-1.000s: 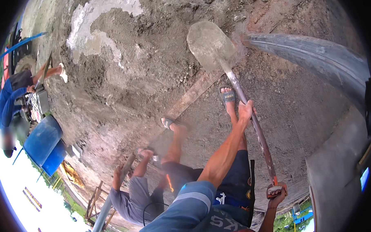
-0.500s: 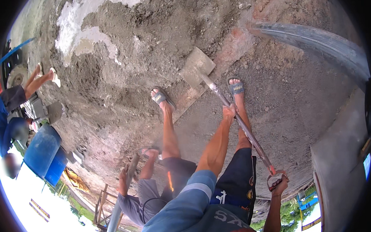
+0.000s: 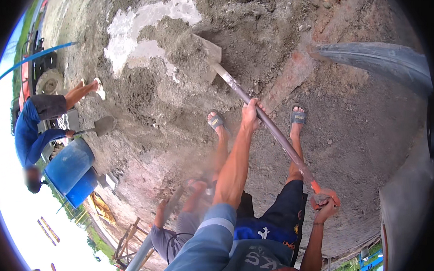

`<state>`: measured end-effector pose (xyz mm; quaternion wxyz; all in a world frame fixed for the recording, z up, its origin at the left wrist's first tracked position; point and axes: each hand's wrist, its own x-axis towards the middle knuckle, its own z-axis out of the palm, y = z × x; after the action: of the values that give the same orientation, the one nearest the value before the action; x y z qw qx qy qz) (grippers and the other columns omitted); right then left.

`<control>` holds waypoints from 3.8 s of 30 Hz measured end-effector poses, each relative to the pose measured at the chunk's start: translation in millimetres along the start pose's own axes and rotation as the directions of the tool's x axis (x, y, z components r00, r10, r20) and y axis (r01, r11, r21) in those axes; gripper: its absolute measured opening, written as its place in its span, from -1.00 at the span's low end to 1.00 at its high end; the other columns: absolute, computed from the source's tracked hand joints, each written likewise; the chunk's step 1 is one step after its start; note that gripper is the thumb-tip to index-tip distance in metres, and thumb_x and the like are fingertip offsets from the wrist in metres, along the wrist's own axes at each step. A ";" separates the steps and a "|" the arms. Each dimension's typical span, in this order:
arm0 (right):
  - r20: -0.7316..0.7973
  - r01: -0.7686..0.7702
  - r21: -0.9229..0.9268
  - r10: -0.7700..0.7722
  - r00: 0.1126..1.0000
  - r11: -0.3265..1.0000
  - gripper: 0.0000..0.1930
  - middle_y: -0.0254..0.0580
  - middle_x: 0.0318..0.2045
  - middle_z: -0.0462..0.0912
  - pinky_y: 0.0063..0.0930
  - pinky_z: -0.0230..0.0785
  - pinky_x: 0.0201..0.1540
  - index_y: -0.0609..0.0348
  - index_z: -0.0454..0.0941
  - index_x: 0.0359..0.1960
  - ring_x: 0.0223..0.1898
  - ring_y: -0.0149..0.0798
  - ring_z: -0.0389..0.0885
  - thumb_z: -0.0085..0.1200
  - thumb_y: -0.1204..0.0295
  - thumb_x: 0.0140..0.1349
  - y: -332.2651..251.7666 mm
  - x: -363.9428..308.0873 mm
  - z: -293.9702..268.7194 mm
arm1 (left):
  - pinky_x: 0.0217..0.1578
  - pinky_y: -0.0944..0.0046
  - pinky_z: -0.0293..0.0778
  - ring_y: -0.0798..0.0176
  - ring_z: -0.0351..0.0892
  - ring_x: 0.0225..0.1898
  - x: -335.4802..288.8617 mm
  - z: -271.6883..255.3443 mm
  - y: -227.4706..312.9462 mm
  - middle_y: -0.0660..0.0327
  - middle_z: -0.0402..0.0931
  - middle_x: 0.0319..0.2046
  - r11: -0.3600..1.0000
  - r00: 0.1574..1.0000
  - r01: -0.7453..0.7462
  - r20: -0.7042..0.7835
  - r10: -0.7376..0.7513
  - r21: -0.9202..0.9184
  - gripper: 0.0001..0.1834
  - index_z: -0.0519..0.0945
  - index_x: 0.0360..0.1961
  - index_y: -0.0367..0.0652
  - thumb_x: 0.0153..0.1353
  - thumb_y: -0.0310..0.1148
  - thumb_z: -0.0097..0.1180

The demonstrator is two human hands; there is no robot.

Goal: Shoveling and spreading wet concrete to level a ground surface at a construction site.

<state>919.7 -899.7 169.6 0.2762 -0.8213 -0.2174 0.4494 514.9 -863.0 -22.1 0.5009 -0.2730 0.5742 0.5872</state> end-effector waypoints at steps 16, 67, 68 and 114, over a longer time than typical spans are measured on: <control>0.381 0.144 -0.166 -0.071 0.922 0.976 -0.83 -0.32 -0.55 0.40 -0.49 0.34 -0.29 0.16 0.33 -0.56 -0.44 -0.37 0.43 -0.01 0.45 0.16 -109.2 -22.2 22.9 | -0.63 0.43 0.32 0.44 0.23 -0.64 -23.6 10.2 60.1 0.34 0.23 -0.64 0.819 0.975 -0.046 0.154 0.162 -0.572 -0.84 0.30 -0.45 -0.08 0.13 -0.34 0.03; 0.685 0.798 0.011 -0.586 0.433 0.603 -0.84 -0.19 -0.22 0.48 -0.12 0.21 0.10 0.16 0.34 -0.43 -0.03 -0.11 0.41 0.12 0.53 0.04 -71.8 -49.0 146.6 | -0.47 0.27 0.43 0.33 0.39 -0.49 -24.0 80.8 213.5 0.26 0.33 -0.54 0.955 0.939 -0.290 0.175 0.296 -0.059 -0.80 0.32 -0.32 -0.09 0.20 -0.23 0.00; 0.629 0.607 -0.023 -0.461 0.626 0.794 -0.88 -0.18 -0.26 0.50 -0.20 0.27 0.04 0.17 0.35 -0.45 -0.10 -0.13 0.46 0.07 0.51 0.09 -64.4 -44.9 121.4 | -0.50 0.32 0.41 0.36 0.36 -0.52 -22.2 83.7 194.3 0.27 0.32 -0.55 0.955 0.940 -0.227 0.215 0.267 -0.192 -0.81 0.32 -0.33 -0.11 0.20 -0.25 0.01; 0.644 0.932 -0.019 -0.709 0.288 0.362 -0.77 -0.20 -0.25 0.45 0.01 0.11 0.07 0.12 0.40 -0.45 -0.08 0.00 0.36 0.23 0.47 -0.10 -75.5 -112.2 230.5 | -0.58 0.34 0.40 0.34 0.34 -0.57 46.2 75.5 300.7 0.25 0.31 -0.55 0.917 0.914 -0.397 0.114 0.389 0.050 -0.84 0.33 -0.38 -0.14 0.21 -0.27 -0.11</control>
<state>657.4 -851.3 185.7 0.2264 -0.4542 -0.7695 0.3877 246.8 -730.3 71.6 0.4109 -0.1034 0.6119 0.6678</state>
